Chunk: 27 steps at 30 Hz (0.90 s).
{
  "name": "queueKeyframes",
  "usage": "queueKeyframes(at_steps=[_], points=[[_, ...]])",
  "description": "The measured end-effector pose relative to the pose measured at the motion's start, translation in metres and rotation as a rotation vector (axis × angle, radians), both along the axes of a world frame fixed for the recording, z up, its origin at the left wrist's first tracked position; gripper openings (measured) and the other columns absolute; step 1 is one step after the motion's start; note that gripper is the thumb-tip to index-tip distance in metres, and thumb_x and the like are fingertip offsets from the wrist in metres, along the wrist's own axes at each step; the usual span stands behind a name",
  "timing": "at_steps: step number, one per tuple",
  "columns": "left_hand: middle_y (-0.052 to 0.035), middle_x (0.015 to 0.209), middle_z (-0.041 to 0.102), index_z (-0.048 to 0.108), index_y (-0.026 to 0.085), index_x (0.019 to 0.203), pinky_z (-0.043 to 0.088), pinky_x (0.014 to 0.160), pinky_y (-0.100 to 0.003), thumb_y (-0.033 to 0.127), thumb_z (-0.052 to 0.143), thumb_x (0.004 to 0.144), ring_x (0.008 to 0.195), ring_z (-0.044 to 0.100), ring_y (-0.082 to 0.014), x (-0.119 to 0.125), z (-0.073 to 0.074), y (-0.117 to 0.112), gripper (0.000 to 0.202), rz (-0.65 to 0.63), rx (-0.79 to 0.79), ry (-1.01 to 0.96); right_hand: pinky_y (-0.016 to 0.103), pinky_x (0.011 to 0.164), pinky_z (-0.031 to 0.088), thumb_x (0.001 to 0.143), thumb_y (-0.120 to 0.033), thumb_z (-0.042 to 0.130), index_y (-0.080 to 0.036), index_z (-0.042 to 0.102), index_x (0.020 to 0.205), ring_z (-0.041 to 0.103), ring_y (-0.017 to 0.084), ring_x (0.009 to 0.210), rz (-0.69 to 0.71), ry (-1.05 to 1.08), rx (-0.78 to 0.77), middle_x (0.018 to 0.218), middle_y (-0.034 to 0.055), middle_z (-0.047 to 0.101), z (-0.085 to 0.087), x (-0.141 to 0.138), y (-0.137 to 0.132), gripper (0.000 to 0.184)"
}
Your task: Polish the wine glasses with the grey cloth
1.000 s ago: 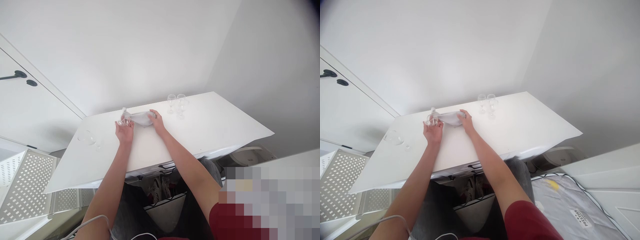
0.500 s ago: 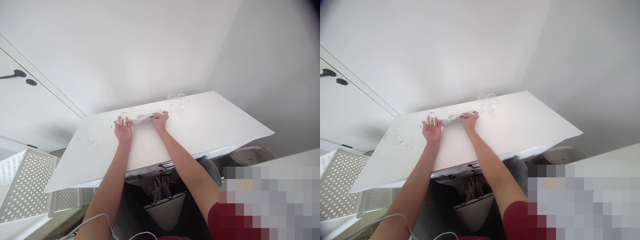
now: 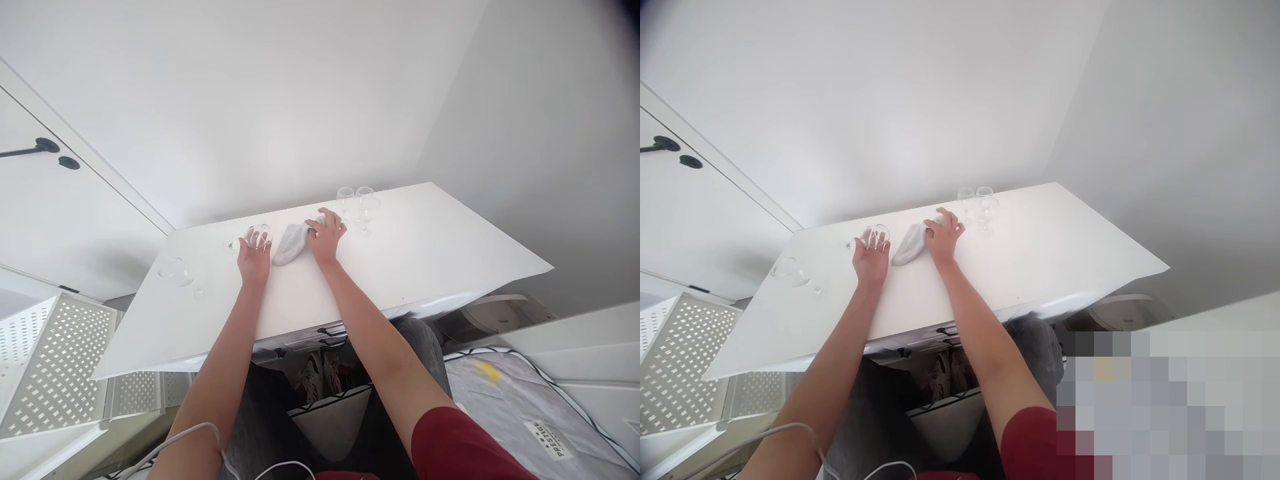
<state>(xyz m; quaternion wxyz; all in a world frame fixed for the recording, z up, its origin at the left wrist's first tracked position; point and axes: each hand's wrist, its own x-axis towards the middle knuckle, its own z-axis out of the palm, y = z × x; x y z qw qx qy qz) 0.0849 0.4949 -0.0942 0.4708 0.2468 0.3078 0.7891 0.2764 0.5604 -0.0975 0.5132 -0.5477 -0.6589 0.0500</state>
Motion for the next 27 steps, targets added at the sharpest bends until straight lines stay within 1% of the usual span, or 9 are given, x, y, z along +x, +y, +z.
queueKeyframes(at_steps=[3, 6, 9, 11, 13, 15, 19, 21, 27], points=[[-0.0091, 0.133, 0.068, 0.079, 0.029, 0.118, 0.059, 0.095, -0.031, 0.063, 0.074, 0.094, 0.119, 0.071, -0.0214, 0.008, 0.000, -0.001, 0.042, -0.056, -0.006, 0.136, 0.048, 0.110, 0.036, 0.093, -0.014, 0.051, -0.024, 0.074, 0.102, 0.062, 0.024, 0.109, 0.163, 0.129, -0.051, 0.109, 0.0069, 0.072, 0.000, -0.008, -0.005, 0.027], [-0.0104, 0.144, 0.064, 0.080, 0.025, 0.106, 0.060, 0.094, -0.035, 0.058, 0.081, 0.090, 0.117, 0.071, -0.0229, 0.019, -0.001, -0.001, 0.037, -0.081, 0.007, 0.273, 0.037, 0.094, 0.046, 0.093, -0.025, 0.055, -0.024, 0.066, 0.095, 0.057, 0.018, 0.081, 0.336, 0.358, -0.147, 0.085, 0.0002, 0.066, -0.003, -0.017, -0.010, 0.012], [-0.0103, 0.159, 0.054, 0.079, 0.021, 0.096, 0.062, 0.095, -0.037, 0.059, 0.082, 0.089, 0.126, 0.068, -0.0267, 0.025, -0.003, -0.001, 0.038, -0.056, 0.015, 0.352, 0.030, 0.079, 0.048, 0.094, -0.036, 0.059, -0.024, 0.066, 0.094, 0.055, 0.017, 0.077, 0.510, 0.622, -0.221, 0.083, -0.0013, 0.065, -0.001, -0.023, -0.016, 0.014], [-0.0091, 0.164, 0.049, 0.079, 0.023, 0.102, 0.062, 0.100, -0.037, 0.060, 0.080, 0.090, 0.136, 0.063, -0.0292, 0.026, -0.003, -0.002, 0.039, -0.013, 0.016, 0.356, 0.031, 0.085, 0.051, 0.096, -0.045, 0.062, -0.023, 0.073, 0.102, 0.062, 0.019, 0.090, 0.667, 0.715, -0.256, 0.097, 0.0020, 0.072, 0.002, -0.024, -0.020, 0.026], [-0.0080, 0.163, 0.049, 0.078, 0.027, 0.111, 0.062, 0.104, -0.039, 0.060, 0.078, 0.092, 0.143, 0.058, -0.0303, 0.024, -0.002, -0.003, 0.039, 0.017, 0.031, 0.331, 0.034, 0.099, 0.052, 0.097, -0.052, 0.063, -0.024, 0.076, 0.120, 0.064, 0.022, 0.110, 0.816, 0.688, -0.292, 0.119, 0.0046, 0.075, 0.006, -0.024, -0.024, 0.038], [-0.0077, 0.159, 0.051, 0.077, 0.031, 0.120, 0.062, 0.105, -0.040, 0.059, 0.077, 0.093, 0.142, 0.059, -0.0292, 0.021, 0.000, -0.004, 0.039, 0.015, 0.060, 0.290, 0.039, 0.112, 0.048, 0.096, -0.053, 0.067, -0.026, 0.072, 0.138, 0.061, 0.025, 0.125, 0.899, 0.596, -0.333, 0.137, 0.0047, 0.073, 0.007, -0.023, -0.026, 0.049], [-0.0075, 0.147, 0.057, 0.076, 0.036, 0.127, 0.062, 0.098, -0.035, 0.061, 0.074, 0.095, 0.123, 0.068, -0.0231, 0.017, 0.003, -0.006, 0.041, -0.021, 0.096, 0.213, 0.045, 0.120, 0.043, 0.092, -0.043, 0.074, -0.028, 0.058, 0.158, 0.058, 0.028, 0.140, 1.019, 0.469, -0.374, 0.156, 0.0053, 0.063, 0.002, -0.022, -0.025, 0.070], [-0.0076, 0.139, 0.061, 0.075, 0.036, 0.126, 0.062, 0.091, -0.032, 0.066, 0.070, 0.095, 0.113, 0.070, -0.0208, 0.016, 0.003, -0.006, 0.043, -0.026, 0.094, 0.212, 0.043, 0.115, 0.048, 0.091, -0.038, 0.073, -0.027, 0.059, 0.157, 0.061, 0.029, 0.136, 1.064, 0.421, -0.344, 0.155, 0.0063, 0.064, -0.003, -0.022, -0.024, 0.069], [-0.0067, 0.098, 0.069, 0.077, 0.024, 0.117, 0.056, 0.082, -0.030, 0.065, 0.067, 0.098, 0.091, 0.067, -0.0185, 0.019, -0.001, -0.004, 0.046, -0.063, 0.092, 0.346, 0.038, 0.104, 0.052, 0.091, -0.025, 0.060, -0.027, 0.074, 0.140, 0.066, 0.022, 0.110, 1.129, 0.248, -0.385, 0.123, 0.0020, 0.077, -0.005, -0.027, -0.027, 0.050]])
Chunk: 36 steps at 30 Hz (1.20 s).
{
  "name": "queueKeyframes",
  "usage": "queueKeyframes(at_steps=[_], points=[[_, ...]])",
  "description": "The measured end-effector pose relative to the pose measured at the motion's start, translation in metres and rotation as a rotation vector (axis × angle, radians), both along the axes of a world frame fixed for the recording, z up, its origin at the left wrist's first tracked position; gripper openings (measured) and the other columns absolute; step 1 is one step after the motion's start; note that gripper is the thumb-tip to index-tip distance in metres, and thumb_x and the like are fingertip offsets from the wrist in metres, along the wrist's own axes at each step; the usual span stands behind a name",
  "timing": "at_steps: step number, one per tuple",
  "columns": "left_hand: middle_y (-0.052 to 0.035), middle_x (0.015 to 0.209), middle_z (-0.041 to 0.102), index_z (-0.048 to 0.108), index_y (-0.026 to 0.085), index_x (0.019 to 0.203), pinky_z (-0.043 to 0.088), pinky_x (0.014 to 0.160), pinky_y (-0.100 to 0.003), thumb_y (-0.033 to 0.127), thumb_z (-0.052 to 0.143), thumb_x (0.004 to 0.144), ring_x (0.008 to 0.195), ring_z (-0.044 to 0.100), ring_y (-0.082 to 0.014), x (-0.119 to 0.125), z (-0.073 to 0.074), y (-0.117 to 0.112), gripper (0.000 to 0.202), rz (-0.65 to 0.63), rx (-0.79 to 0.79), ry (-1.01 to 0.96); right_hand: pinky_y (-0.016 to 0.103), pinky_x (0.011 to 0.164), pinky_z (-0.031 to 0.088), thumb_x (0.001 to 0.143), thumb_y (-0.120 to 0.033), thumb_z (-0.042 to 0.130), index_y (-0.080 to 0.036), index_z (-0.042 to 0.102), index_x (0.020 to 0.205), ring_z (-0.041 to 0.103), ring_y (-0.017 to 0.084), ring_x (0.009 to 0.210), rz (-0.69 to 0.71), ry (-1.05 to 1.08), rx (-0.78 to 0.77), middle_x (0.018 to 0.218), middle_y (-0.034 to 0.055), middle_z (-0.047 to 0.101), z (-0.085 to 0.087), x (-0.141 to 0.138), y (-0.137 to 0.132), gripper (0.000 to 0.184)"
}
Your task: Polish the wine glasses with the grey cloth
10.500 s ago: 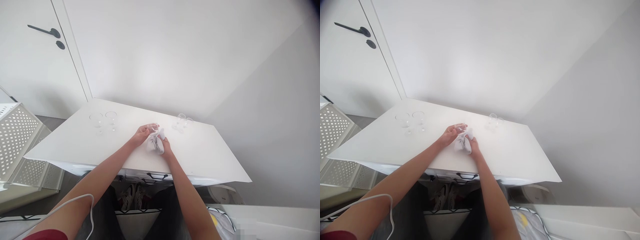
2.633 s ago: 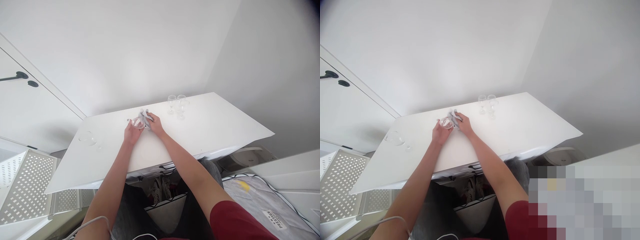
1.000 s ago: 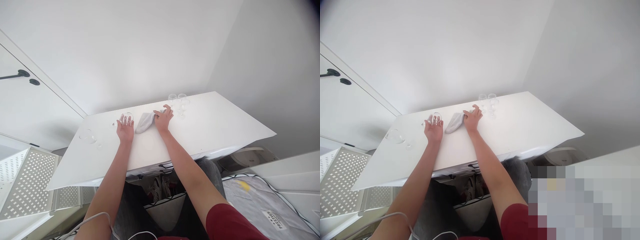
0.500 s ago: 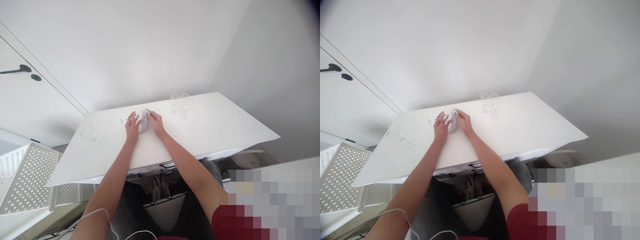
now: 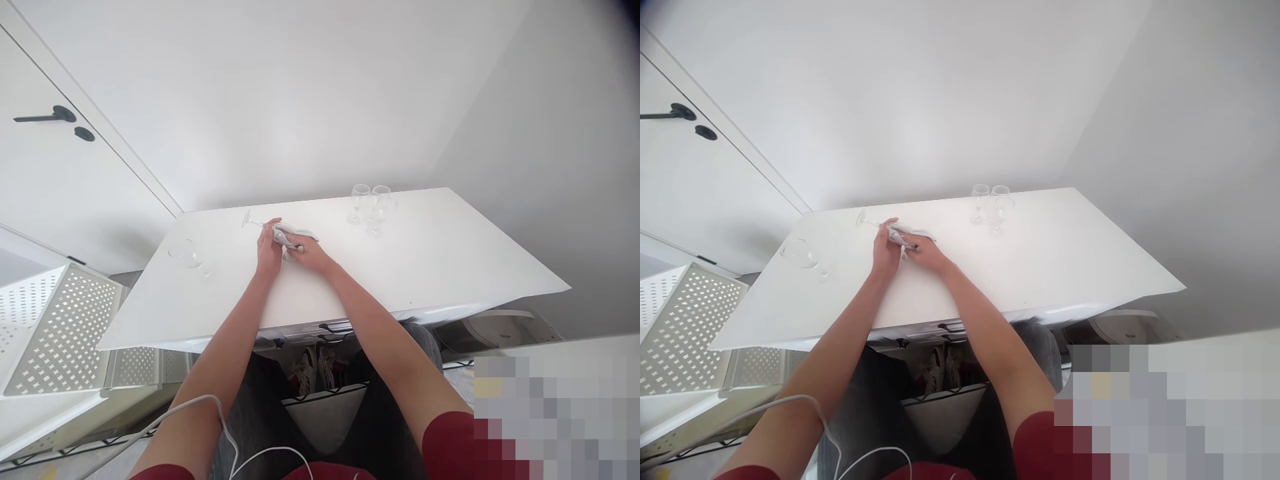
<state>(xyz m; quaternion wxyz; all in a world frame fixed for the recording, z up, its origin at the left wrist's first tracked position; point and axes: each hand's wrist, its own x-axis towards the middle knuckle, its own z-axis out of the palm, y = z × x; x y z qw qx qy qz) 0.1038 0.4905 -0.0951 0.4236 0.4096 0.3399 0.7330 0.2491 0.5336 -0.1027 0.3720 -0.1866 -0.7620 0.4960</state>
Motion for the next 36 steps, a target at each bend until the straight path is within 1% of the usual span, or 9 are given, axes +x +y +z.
queueKeyframes(at_steps=[4, 7, 9, 13, 16, 18, 22, 26, 36], points=[[-0.0078, 0.106, 0.072, 0.075, 0.024, 0.125, 0.056, 0.086, -0.030, 0.063, 0.065, 0.100, 0.094, 0.068, -0.0182, -0.001, 0.000, 0.000, 0.047, -0.013, 0.011, -0.028, 0.033, 0.099, 0.051, 0.086, -0.028, 0.070, -0.025, 0.077, 0.129, 0.065, 0.020, 0.106, 0.103, 0.163, -0.253, 0.119, 0.0015, 0.076, 0.003, -0.002, -0.001, 0.044], [-0.0096, 0.128, 0.072, 0.072, 0.028, 0.130, 0.058, 0.094, -0.037, 0.064, 0.066, 0.099, 0.105, 0.072, -0.0222, -0.002, 0.003, -0.001, 0.048, -0.069, 0.026, -0.119, 0.030, 0.086, 0.054, 0.077, -0.034, 0.080, -0.023, 0.076, 0.129, 0.067, 0.021, 0.098, 0.216, 0.242, -0.594, 0.113, 0.0039, 0.077, 0.006, 0.003, -0.001, 0.053], [-0.0099, 0.137, 0.069, 0.072, 0.029, 0.125, 0.059, 0.099, -0.040, 0.064, 0.067, 0.098, 0.113, 0.072, -0.0254, -0.002, 0.005, -0.001, 0.045, -0.105, 0.044, -0.145, 0.031, 0.082, 0.055, 0.075, -0.036, 0.082, -0.022, 0.074, 0.132, 0.068, 0.022, 0.095, 0.232, 0.249, -0.698, 0.114, 0.0055, 0.077, 0.007, 0.005, -0.002, 0.059], [-0.0094, 0.132, 0.072, 0.074, 0.028, 0.122, 0.058, 0.100, -0.039, 0.064, 0.068, 0.097, 0.115, 0.071, -0.0250, -0.001, 0.004, 0.000, 0.045, -0.041, 0.007, -0.129, 0.040, 0.099, 0.057, 0.078, -0.035, 0.080, -0.027, 0.074, 0.134, 0.068, 0.027, 0.111, 0.101, 0.186, -0.449, 0.120, 0.0042, 0.077, 0.004, -0.004, -0.005, 0.057], [-0.0093, 0.113, 0.073, 0.073, 0.025, 0.129, 0.058, 0.100, -0.039, 0.072, 0.063, 0.097, 0.108, 0.072, -0.0242, -0.003, 0.000, 0.001, 0.057, -0.002, -0.042, -0.116, 0.047, 0.121, 0.046, 0.086, -0.036, 0.075, -0.028, 0.078, 0.129, 0.059, 0.030, 0.138, -0.033, 0.112, -0.185, 0.135, 0.0047, 0.075, 0.000, -0.016, -0.008, 0.044], [-0.0092, 0.111, 0.073, 0.072, 0.023, 0.132, 0.055, 0.104, -0.040, 0.069, 0.071, 0.094, 0.110, 0.072, -0.0241, -0.004, -0.002, 0.002, 0.059, 0.023, -0.045, -0.112, 0.046, 0.127, 0.040, 0.090, -0.037, 0.072, -0.027, 0.081, 0.126, 0.054, 0.029, 0.146, -0.075, 0.134, -0.141, 0.144, 0.0047, 0.072, 0.000, -0.021, -0.009, 0.039], [-0.0125, 0.128, 0.074, 0.077, 0.019, 0.119, 0.049, 0.113, -0.040, 0.057, 0.086, 0.086, 0.126, 0.068, -0.0261, -0.005, -0.003, 0.004, 0.051, 0.032, -0.040, -0.124, 0.042, 0.118, 0.048, 0.082, -0.031, 0.076, -0.029, 0.077, 0.134, 0.061, 0.027, 0.136, 0.015, 0.277, -0.360, 0.148, 0.0017, 0.070, 0.002, -0.014, -0.004, 0.052], [-0.0112, 0.141, 0.069, 0.078, 0.024, 0.119, 0.053, 0.107, -0.039, 0.059, 0.083, 0.088, 0.131, 0.065, -0.0265, -0.007, -0.004, 0.006, 0.047, -0.042, -0.073, -0.083, 0.032, 0.091, 0.055, 0.071, -0.028, 0.085, -0.025, 0.080, 0.124, 0.069, 0.020, 0.100, 0.054, 0.404, -0.685, 0.122, 0.0025, 0.079, 0.002, -0.006, 0.004, 0.053], [-0.0064, 0.114, 0.072, 0.077, 0.027, 0.124, 0.052, 0.106, -0.035, 0.047, 0.097, 0.075, 0.112, 0.068, -0.0210, -0.009, -0.008, 0.009, 0.057, -0.040, -0.011, -0.026, 0.028, 0.060, 0.048, 0.071, -0.039, 0.089, -0.020, 0.074, 0.103, 0.056, 0.015, 0.066, 0.068, 0.392, -0.829, 0.083, 0.0021, 0.071, -0.003, 0.003, 0.021, 0.041]])
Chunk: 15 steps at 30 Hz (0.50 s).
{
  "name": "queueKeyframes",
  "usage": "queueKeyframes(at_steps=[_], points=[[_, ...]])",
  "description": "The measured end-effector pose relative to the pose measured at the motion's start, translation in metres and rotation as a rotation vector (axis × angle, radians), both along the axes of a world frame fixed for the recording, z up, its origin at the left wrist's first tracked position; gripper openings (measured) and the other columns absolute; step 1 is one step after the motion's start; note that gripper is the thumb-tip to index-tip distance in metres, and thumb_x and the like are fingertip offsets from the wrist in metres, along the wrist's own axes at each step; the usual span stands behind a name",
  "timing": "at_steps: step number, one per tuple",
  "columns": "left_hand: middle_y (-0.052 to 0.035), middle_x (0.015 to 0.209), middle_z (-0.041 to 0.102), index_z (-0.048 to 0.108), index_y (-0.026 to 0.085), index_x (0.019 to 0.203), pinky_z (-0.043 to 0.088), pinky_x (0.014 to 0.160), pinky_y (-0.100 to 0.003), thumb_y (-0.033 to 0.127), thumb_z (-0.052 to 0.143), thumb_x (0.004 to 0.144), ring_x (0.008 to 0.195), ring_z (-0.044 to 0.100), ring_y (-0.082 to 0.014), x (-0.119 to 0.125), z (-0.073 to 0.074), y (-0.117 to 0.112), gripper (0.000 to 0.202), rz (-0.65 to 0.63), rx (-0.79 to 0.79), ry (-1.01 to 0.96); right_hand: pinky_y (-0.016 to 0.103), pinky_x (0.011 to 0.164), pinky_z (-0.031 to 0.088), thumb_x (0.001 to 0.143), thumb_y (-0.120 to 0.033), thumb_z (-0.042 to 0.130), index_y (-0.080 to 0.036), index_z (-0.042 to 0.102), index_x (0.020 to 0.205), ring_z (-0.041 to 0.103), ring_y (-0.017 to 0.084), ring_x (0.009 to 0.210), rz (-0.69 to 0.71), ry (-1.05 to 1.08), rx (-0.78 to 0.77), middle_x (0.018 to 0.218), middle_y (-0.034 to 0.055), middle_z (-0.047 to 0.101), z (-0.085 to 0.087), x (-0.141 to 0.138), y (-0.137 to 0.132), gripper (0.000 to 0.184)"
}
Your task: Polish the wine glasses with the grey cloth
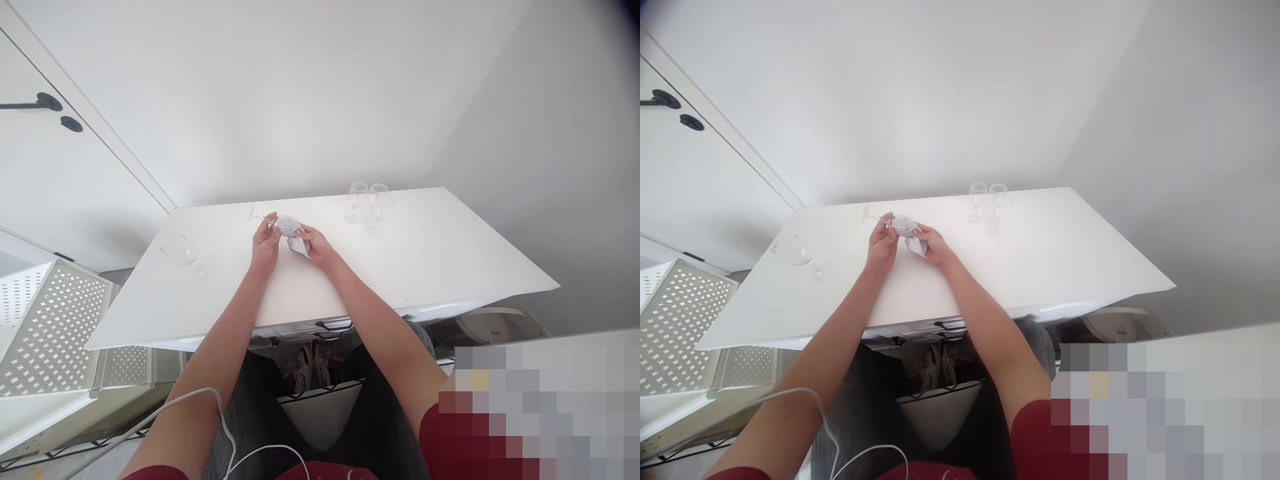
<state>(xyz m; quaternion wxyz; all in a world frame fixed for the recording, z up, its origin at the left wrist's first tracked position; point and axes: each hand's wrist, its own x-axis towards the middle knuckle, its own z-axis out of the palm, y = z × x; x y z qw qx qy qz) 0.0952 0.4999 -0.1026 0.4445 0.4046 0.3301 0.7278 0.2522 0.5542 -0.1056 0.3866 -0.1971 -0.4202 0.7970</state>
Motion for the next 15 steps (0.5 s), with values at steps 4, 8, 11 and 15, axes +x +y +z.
queueKeyframes(at_steps=[4, 8, 11, 15], points=[[-0.0054, 0.125, 0.069, 0.080, 0.027, 0.104, 0.056, 0.086, -0.028, 0.037, 0.099, 0.071, 0.103, 0.065, -0.0165, 0.003, -0.004, 0.000, 0.040, 0.054, -0.055, 0.051, 0.027, 0.052, 0.045, 0.076, -0.044, 0.084, -0.020, 0.070, 0.105, 0.051, 0.014, 0.061, -0.078, 0.010, -0.026, 0.078, 0.0009, 0.067, -0.005, 0.004, 0.008, 0.040], [-0.0058, 0.133, 0.069, 0.080, 0.027, 0.106, 0.055, 0.079, -0.027, 0.029, 0.095, 0.073, 0.102, 0.066, -0.0168, 0.004, -0.003, -0.002, 0.037, 0.064, -0.128, 0.024, 0.029, 0.065, 0.052, 0.073, -0.052, 0.088, -0.021, 0.070, 0.105, 0.059, 0.017, 0.077, -0.154, 0.006, 0.101, 0.092, 0.0033, 0.071, -0.004, 0.003, 0.010, 0.047], [-0.0056, 0.123, 0.073, 0.078, 0.029, 0.120, 0.058, 0.086, -0.031, 0.026, 0.091, 0.077, 0.105, 0.071, -0.0183, 0.004, 0.000, -0.002, 0.045, -0.025, -0.175, -0.025, 0.029, 0.071, 0.053, 0.061, -0.049, 0.096, -0.023, 0.070, 0.106, 0.061, 0.017, 0.084, -0.277, -0.001, 0.170, 0.097, 0.0019, 0.070, 0.000, 0.006, 0.010, 0.058], [-0.0076, 0.096, 0.075, 0.078, 0.021, 0.117, 0.058, 0.064, -0.027, 0.050, 0.074, 0.093, 0.070, 0.066, -0.0127, 0.000, 0.005, 0.000, 0.038, -0.149, -0.386, -0.138, 0.030, 0.074, 0.055, 0.064, -0.053, 0.091, -0.025, 0.068, 0.104, 0.062, 0.019, 0.087, -0.445, 0.073, 0.143, 0.098, 0.0021, 0.070, 0.005, 0.015, 0.012, 0.054]])
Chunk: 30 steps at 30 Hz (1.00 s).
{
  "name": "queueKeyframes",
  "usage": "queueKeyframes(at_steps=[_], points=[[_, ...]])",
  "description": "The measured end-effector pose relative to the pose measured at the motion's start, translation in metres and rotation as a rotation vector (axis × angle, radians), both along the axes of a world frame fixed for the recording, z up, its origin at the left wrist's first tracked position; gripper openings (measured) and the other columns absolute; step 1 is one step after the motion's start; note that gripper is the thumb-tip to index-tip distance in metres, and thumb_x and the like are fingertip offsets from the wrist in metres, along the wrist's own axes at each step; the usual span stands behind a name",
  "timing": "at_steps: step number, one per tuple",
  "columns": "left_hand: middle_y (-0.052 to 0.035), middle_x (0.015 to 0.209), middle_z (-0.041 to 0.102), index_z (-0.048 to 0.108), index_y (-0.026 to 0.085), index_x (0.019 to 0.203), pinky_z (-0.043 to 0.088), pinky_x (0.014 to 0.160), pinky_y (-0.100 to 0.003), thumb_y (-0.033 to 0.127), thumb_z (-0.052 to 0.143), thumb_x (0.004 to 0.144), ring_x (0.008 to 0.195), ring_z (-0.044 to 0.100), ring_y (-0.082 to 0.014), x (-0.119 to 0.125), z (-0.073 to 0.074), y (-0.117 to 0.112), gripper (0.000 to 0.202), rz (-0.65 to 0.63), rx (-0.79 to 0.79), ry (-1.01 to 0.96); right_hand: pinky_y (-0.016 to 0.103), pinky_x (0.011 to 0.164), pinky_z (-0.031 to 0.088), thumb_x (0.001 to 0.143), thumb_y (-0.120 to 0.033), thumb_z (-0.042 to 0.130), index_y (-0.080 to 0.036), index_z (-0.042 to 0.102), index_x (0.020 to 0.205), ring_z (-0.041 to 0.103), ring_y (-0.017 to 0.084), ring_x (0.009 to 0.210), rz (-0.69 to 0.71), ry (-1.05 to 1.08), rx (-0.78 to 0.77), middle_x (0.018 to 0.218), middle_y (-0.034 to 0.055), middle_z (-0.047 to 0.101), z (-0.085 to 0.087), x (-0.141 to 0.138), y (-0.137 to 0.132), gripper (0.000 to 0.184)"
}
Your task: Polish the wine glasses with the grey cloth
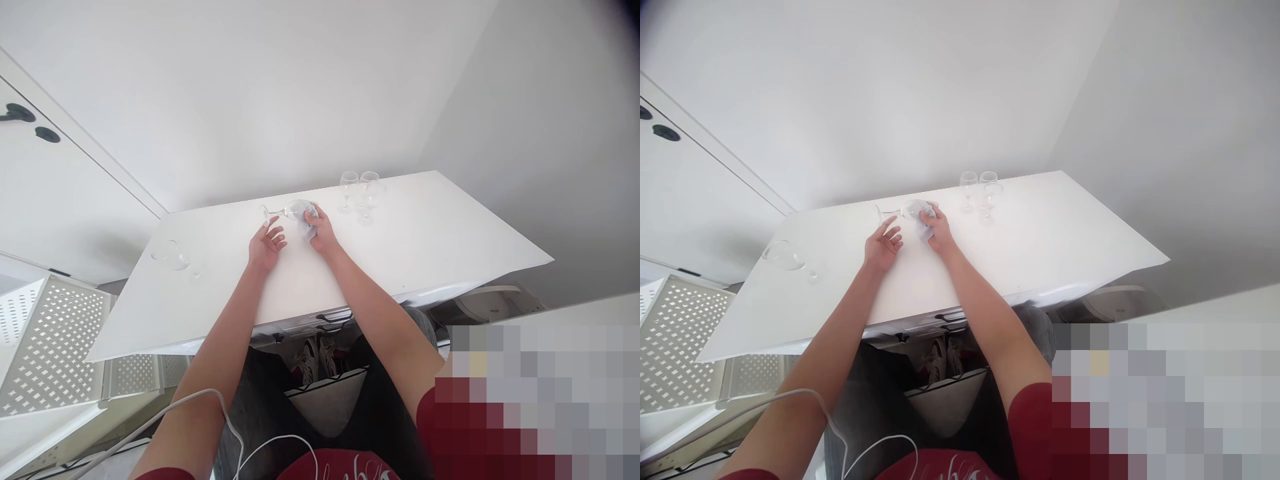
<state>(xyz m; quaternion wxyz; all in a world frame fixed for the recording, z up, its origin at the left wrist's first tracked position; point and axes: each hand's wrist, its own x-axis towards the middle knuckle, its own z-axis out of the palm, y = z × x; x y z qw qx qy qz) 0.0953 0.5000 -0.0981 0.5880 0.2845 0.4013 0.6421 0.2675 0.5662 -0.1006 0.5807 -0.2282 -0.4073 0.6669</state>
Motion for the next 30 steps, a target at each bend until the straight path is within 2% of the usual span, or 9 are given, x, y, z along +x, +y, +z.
queueKeyframes(at_steps=[3, 5, 10, 13, 17, 20, 26, 28, 30], points=[[-0.0081, 0.073, 0.066, 0.079, 0.012, 0.107, 0.044, 0.042, -0.025, 0.083, 0.047, 0.096, 0.048, 0.051, -0.0098, -0.004, 0.003, -0.001, 0.078, -0.153, -0.145, -0.049, 0.032, 0.076, 0.055, 0.066, -0.046, 0.090, -0.025, 0.068, 0.098, 0.062, 0.020, 0.086, 0.013, 0.008, 0.038, 0.095, 0.0022, 0.069, 0.003, 0.006, 0.001, 0.044], [-0.0072, 0.068, 0.063, 0.079, 0.011, 0.104, 0.041, 0.038, -0.025, 0.086, 0.046, 0.094, 0.044, 0.048, -0.0098, -0.007, 0.005, -0.003, 0.083, -0.267, -0.145, -0.061, 0.033, 0.076, 0.055, 0.067, -0.042, 0.088, -0.024, 0.067, 0.091, 0.061, 0.019, 0.083, 0.060, 0.012, 0.071, 0.088, 0.0017, 0.066, 0.004, 0.007, 0.000, 0.037], [-0.0062, 0.074, 0.066, 0.081, 0.012, 0.105, 0.059, 0.058, -0.028, 0.040, 0.079, 0.089, 0.062, 0.069, -0.0160, -0.005, 0.005, -0.011, 0.032, -0.543, 0.003, 0.034, 0.032, 0.070, 0.052, 0.083, -0.053, 0.076, -0.024, 0.052, 0.074, 0.053, 0.017, 0.073, -0.017, 0.012, 0.069, 0.076, 0.0010, 0.055, 0.001, 0.003, -0.001, 0.039], [-0.0062, 0.081, 0.067, 0.082, 0.013, 0.106, 0.065, 0.080, -0.033, 0.028, 0.082, 0.088, 0.076, 0.075, -0.0179, -0.001, 0.006, -0.013, 0.024, -0.590, 0.062, 0.132, 0.032, 0.074, 0.055, 0.084, -0.064, 0.075, -0.025, 0.050, 0.078, 0.057, 0.018, 0.078, -0.138, 0.017, 0.032, 0.083, 0.0024, 0.059, -0.006, 0.001, 0.005, 0.046], [-0.0053, 0.082, 0.066, 0.080, 0.013, 0.109, 0.064, 0.086, -0.037, 0.030, 0.082, 0.090, 0.076, 0.073, -0.0177, 0.006, 0.006, -0.013, 0.026, -0.558, 0.068, 0.196, 0.033, 0.086, 0.059, 0.090, -0.068, 0.063, -0.026, 0.055, 0.092, 0.064, 0.019, 0.095, -0.365, 0.075, -0.091, 0.101, 0.0047, 0.067, -0.014, 0.005, 0.017, 0.043], [-0.0051, 0.083, 0.066, 0.079, 0.014, 0.101, 0.063, 0.081, -0.038, 0.030, 0.083, 0.086, 0.072, 0.071, -0.0173, 0.012, 0.003, -0.010, 0.022, -0.403, 0.079, 0.221, 0.033, 0.094, 0.058, 0.093, -0.066, 0.061, -0.026, 0.063, 0.100, 0.065, 0.018, 0.104, -0.476, 0.044, -0.055, 0.108, 0.0046, 0.068, -0.013, 0.005, 0.015, 0.040], [-0.0021, 0.076, 0.060, 0.069, 0.017, 0.077, 0.059, 0.068, -0.032, 0.034, 0.084, 0.083, 0.064, 0.062, -0.0130, 0.016, -0.001, -0.007, 0.024, -0.030, 0.102, 0.247, 0.034, 0.099, 0.053, 0.090, -0.051, 0.077, -0.025, 0.081, 0.091, 0.064, 0.020, 0.101, -0.140, -0.461, 0.532, 0.103, 0.0047, 0.065, -0.001, -0.009, -0.017, 0.026], [-0.0003, 0.071, 0.054, 0.068, 0.017, 0.078, 0.056, 0.063, -0.029, 0.039, 0.085, 0.085, 0.062, 0.060, -0.0121, 0.016, 0.000, -0.008, 0.028, 0.005, 0.110, 0.255, 0.035, 0.095, 0.054, 0.093, -0.052, 0.074, -0.026, 0.083, 0.094, 0.064, 0.020, 0.098, -0.122, -0.515, 0.551, 0.102, 0.0050, 0.064, 0.001, -0.011, -0.021, 0.028], [0.0013, 0.069, 0.050, 0.071, 0.016, 0.082, 0.053, 0.058, -0.027, 0.043, 0.084, 0.087, 0.058, 0.057, -0.0112, 0.016, 0.001, -0.010, 0.030, -0.031, 0.100, 0.276, 0.035, 0.094, 0.055, 0.095, -0.056, 0.070, -0.028, 0.082, 0.109, 0.063, 0.021, 0.100, -0.214, -0.496, 0.477, 0.107, 0.0053, 0.066, 0.001, -0.010, -0.019, 0.033]])
